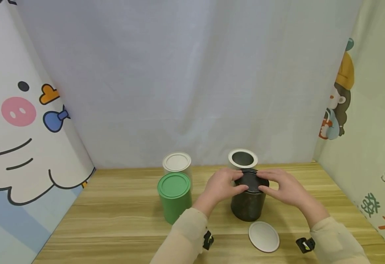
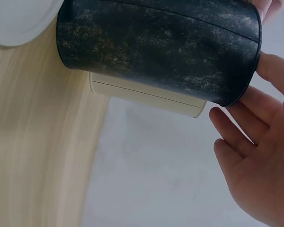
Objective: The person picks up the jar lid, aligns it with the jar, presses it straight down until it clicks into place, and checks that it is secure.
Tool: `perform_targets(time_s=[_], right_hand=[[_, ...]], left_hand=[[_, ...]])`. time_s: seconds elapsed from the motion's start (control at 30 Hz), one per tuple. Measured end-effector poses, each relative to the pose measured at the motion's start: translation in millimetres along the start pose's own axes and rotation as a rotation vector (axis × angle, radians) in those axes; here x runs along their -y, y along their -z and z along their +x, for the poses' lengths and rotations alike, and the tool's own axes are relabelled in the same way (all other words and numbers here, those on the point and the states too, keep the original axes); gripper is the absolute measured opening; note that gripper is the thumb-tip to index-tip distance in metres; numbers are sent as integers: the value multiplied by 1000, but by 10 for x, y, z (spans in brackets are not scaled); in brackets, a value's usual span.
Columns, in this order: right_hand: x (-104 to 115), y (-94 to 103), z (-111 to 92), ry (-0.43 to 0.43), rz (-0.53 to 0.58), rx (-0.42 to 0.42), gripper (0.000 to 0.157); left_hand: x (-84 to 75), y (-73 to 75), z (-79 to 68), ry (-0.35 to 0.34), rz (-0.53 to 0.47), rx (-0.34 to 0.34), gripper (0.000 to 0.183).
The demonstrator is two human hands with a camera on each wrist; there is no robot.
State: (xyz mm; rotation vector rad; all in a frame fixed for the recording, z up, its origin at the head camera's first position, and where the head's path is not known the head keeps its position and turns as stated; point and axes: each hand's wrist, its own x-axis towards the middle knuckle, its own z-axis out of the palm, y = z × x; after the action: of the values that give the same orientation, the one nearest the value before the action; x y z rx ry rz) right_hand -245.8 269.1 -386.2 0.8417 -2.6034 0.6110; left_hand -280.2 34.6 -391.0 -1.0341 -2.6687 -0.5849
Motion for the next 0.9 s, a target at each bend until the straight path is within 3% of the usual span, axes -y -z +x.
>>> perform_targets(time_s=[0.27, 0.57, 0.77, 0.9], right_hand=[[-54, -91, -69, 33, 10, -75, 38], [-21, -74, -140, 124, 24, -244, 42], [-7, -74, -197, 210, 29, -275, 46], [-13, -94, -245, 251, 30, -276, 38]], left_hand=[[-40, -45, -53, -45, 49, -49, 41], [-78, -27, -146, -115, 69, -106, 38], [-70, 4, -215, -200, 105, -108, 37], [-70, 21, -270, -255, 118, -113, 37]])
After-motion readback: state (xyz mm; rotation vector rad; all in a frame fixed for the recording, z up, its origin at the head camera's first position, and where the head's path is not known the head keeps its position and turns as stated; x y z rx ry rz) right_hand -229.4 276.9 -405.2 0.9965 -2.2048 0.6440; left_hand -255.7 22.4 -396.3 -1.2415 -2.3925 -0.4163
